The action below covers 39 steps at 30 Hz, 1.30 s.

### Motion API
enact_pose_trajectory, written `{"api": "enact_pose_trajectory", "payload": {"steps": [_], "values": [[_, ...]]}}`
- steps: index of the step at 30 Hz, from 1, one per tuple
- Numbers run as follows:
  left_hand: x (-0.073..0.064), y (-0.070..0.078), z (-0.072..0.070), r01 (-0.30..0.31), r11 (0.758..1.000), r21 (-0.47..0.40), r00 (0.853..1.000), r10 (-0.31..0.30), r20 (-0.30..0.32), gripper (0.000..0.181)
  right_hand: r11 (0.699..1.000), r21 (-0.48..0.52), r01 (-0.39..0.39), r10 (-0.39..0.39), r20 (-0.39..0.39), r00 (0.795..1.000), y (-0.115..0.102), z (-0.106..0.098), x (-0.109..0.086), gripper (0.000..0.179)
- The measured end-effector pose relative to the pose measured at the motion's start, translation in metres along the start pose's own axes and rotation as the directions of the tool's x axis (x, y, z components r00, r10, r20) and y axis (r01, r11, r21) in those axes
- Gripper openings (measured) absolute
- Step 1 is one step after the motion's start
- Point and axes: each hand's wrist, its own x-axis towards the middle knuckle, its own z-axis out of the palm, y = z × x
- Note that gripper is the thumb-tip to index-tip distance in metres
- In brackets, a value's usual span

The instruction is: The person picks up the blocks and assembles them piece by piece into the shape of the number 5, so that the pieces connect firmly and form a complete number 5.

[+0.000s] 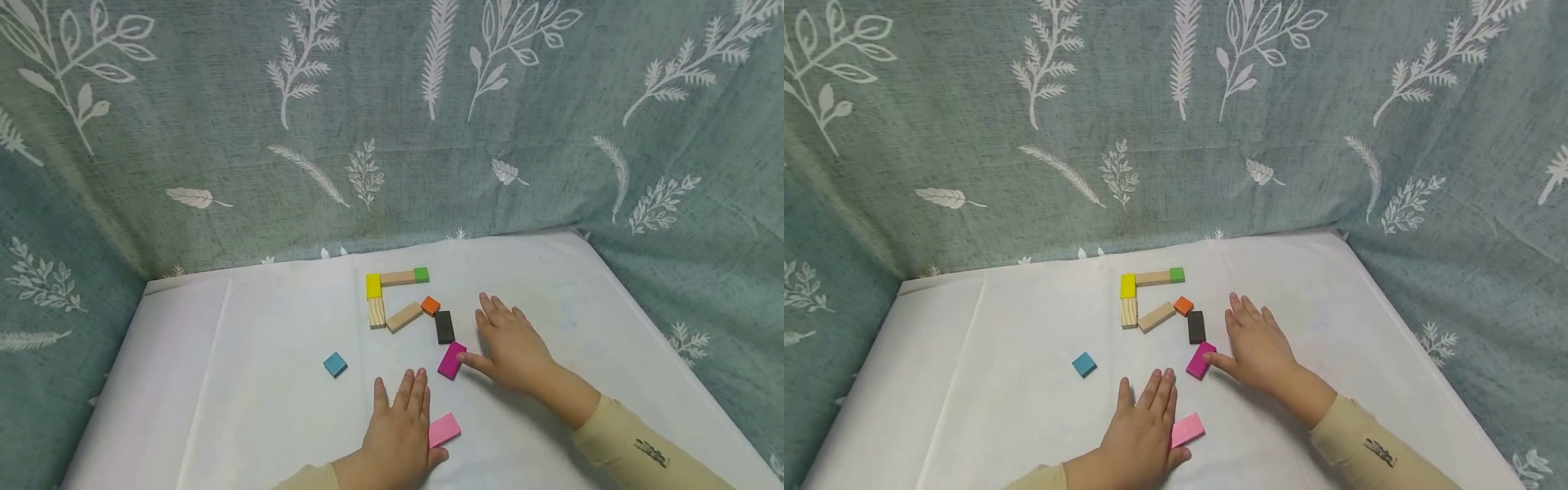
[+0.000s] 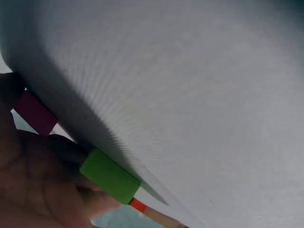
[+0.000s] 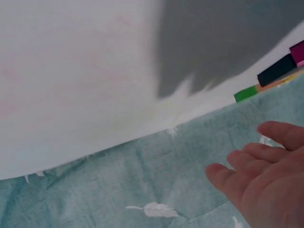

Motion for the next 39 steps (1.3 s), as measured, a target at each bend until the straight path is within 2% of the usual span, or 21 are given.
{"api": "enact_pose_trajectory", "payload": {"steps": [5,11,14,19,21,27,32,35,39], "values": [[0.0,-0.008,0.0,-0.046,0.999,-0.023,0.997,0.045,-0.06,0.081,1.0,-0.001,-0.019,0.019,0.025,1.0,0.006,0.001,0.007,0.091],[-0.003,-0.015,-0.002,-0.088,0.994,-0.062,0.991,0.082,-0.105,0.069,0.999,0.005,-0.032,0.032,0.03,0.999,0.012,0.005,0.009,0.091],[-0.004,-0.017,-0.003,-0.085,0.991,-0.104,0.992,0.074,-0.106,0.072,0.999,0.007,-0.036,0.035,0.031,0.999,0.014,0.005,0.009,0.091],[-0.003,-0.026,0.003,-0.01,0.973,-0.232,0.999,-0.002,-0.053,0.102,0.999,0.011,-0.049,0.048,0.047,0.998,0.017,0.006,0.009,0.092],[-0.001,-0.03,0.006,0.004,0.968,-0.249,0.999,-0.014,-0.04,0.107,0.999,0.015,-0.051,0.05,0.048,0.998,0.018,0.006,0.009,0.093],[0.0,-0.03,0.009,-0.066,0.964,-0.256,0.998,0.059,-0.032,0.086,0.998,0.019,-0.053,0.053,0.042,0.998,0.021,0.008,0.007,0.092],[-0.005,-0.03,0.007,-0.09,0.957,-0.277,0.995,0.077,-0.056,0.081,0.998,0.019,-0.06,0.059,0.048,0.997,0.021,0.008,0.006,0.091],[-0.004,-0.036,0.003,-0.087,0.953,-0.289,0.994,0.065,-0.086,0.081,0.998,0.025,-0.06,0.059,0.045,0.997,0.02,0.008,0.005,0.09],[0.003,-0.042,-0.004,-0.042,0.95,-0.309,0.992,0.003,-0.126,0.08,0.999,0.028,-0.047,0.045,0.052,0.998,0.018,0.009,0.006,0.089]]}}
